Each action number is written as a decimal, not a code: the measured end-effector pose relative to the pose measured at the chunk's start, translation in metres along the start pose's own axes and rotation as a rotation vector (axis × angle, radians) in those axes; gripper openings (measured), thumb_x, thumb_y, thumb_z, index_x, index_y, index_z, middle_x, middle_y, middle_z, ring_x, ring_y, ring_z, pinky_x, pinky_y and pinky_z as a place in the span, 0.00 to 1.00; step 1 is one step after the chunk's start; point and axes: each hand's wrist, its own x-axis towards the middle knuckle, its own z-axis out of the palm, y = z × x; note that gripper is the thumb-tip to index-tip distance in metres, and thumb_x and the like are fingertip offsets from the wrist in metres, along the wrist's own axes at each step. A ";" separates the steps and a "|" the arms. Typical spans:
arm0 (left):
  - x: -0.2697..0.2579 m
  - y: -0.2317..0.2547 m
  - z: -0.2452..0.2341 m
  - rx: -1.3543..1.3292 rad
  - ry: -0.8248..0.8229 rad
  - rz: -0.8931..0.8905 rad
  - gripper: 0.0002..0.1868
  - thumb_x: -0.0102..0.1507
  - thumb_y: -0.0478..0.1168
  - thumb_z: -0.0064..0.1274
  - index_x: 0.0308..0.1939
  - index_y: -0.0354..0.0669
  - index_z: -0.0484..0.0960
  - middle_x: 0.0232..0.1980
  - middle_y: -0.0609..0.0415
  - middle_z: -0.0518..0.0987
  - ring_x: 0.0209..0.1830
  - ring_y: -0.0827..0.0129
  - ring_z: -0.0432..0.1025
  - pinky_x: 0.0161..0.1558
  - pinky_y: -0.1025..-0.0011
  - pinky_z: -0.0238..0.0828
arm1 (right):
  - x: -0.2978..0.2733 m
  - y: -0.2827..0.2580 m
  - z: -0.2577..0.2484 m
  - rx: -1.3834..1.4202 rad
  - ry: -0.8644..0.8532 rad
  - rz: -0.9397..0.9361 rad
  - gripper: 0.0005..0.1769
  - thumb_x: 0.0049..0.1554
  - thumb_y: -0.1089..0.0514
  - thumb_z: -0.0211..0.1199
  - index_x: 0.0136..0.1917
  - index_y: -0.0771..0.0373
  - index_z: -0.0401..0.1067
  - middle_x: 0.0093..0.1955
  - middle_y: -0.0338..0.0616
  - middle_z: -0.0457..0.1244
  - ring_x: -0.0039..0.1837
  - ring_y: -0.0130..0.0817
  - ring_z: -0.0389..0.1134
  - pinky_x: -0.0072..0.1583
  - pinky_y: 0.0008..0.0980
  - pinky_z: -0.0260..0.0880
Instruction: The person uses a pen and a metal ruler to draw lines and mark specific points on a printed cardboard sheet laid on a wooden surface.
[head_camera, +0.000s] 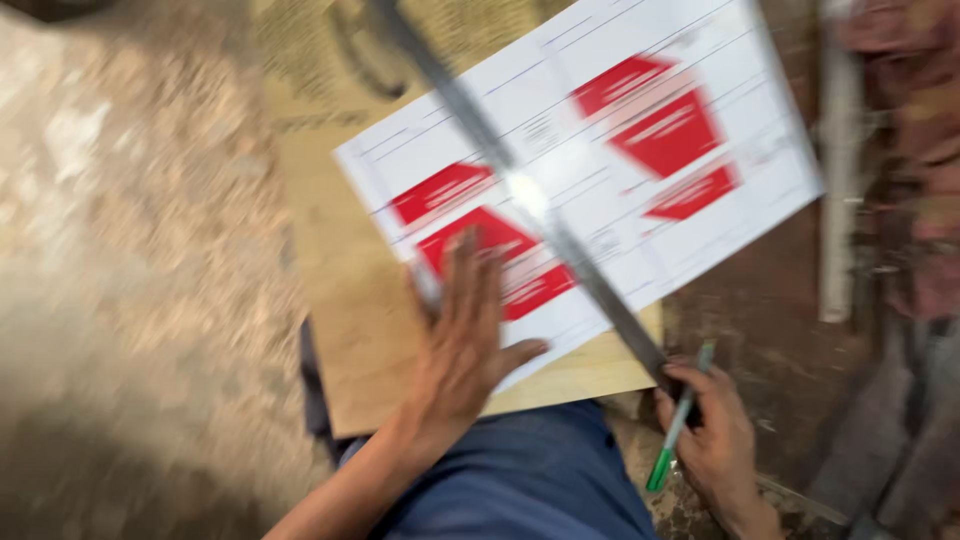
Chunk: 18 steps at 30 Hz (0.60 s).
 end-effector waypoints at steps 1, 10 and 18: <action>0.001 -0.009 -0.004 0.010 0.030 0.005 0.58 0.58 0.69 0.54 0.77 0.28 0.55 0.82 0.30 0.43 0.84 0.44 0.37 0.73 0.30 0.17 | 0.004 0.004 -0.002 0.069 0.043 -0.058 0.18 0.56 0.59 0.67 0.59 0.63 0.71 0.60 0.51 0.65 0.54 0.37 0.72 0.51 0.35 0.74; 0.011 -0.122 -0.122 0.347 0.110 -0.400 0.60 0.57 0.80 0.32 0.82 0.43 0.49 0.85 0.35 0.32 0.87 0.48 0.25 0.71 0.25 0.10 | 0.042 0.035 -0.040 0.067 0.241 -0.139 0.14 0.57 0.60 0.69 0.54 0.65 0.72 0.48 0.46 0.65 0.47 0.34 0.66 0.49 0.31 0.67; 0.040 -0.066 -0.054 0.175 0.030 -0.124 0.60 0.58 0.72 0.49 0.77 0.28 0.48 0.81 0.26 0.37 0.81 0.40 0.30 0.66 0.24 0.11 | 0.076 0.036 -0.062 -0.159 0.489 -0.326 0.17 0.55 0.61 0.69 0.57 0.63 0.70 0.52 0.50 0.65 0.50 0.41 0.67 0.50 0.37 0.68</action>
